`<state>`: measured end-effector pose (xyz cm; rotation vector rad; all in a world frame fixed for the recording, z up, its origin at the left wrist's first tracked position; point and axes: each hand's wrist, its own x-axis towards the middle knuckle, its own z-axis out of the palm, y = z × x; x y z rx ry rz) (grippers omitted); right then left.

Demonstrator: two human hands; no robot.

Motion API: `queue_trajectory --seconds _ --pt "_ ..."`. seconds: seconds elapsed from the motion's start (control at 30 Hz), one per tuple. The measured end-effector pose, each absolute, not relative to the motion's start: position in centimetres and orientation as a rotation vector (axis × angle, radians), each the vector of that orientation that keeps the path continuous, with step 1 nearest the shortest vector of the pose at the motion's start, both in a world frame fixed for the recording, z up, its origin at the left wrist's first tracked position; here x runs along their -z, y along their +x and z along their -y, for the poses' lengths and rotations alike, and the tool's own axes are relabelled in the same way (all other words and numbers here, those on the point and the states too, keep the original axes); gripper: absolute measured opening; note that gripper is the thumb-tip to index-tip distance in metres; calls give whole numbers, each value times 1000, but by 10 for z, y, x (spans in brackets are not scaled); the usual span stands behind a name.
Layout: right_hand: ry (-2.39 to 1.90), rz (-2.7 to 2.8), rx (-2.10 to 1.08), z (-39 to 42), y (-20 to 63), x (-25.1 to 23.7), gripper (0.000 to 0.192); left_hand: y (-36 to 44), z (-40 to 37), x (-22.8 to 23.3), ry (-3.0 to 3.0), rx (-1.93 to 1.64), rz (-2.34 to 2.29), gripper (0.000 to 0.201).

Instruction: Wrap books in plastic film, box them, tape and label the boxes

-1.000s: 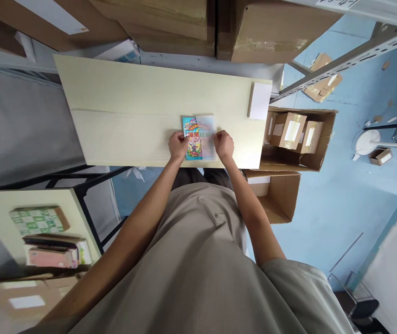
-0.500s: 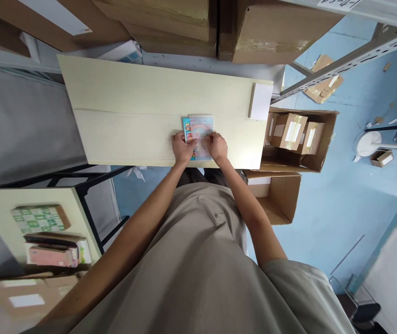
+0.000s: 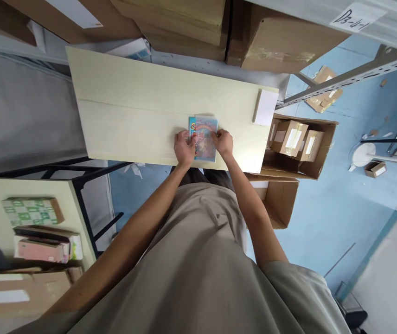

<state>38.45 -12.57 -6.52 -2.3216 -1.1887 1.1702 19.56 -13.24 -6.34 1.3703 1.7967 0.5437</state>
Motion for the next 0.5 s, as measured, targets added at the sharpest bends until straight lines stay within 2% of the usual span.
queue_trajectory --seconds 0.1,0.17,0.2,0.33,0.43,0.5 --pt "-2303 1165 -1173 122 388 58 30 213 151 46 1563 -506 -1625 38" --pt "-2281 1151 -1189 121 389 54 34 228 166 36 1647 -371 -1461 53" --pt "-2270 1152 -1202 121 390 52 38 235 171 33 1668 -303 -1420 55" --pt "-2271 1338 -1247 127 400 37 43 246 177 24 1738 -126 -1392 40" --pt "-2228 1677 -1041 129 414 20 30 239 171 15 1763 -106 -1375 36" --pt "-2051 1879 -943 123 419 11 30 235 167 8 1742 -148 -1376 34"
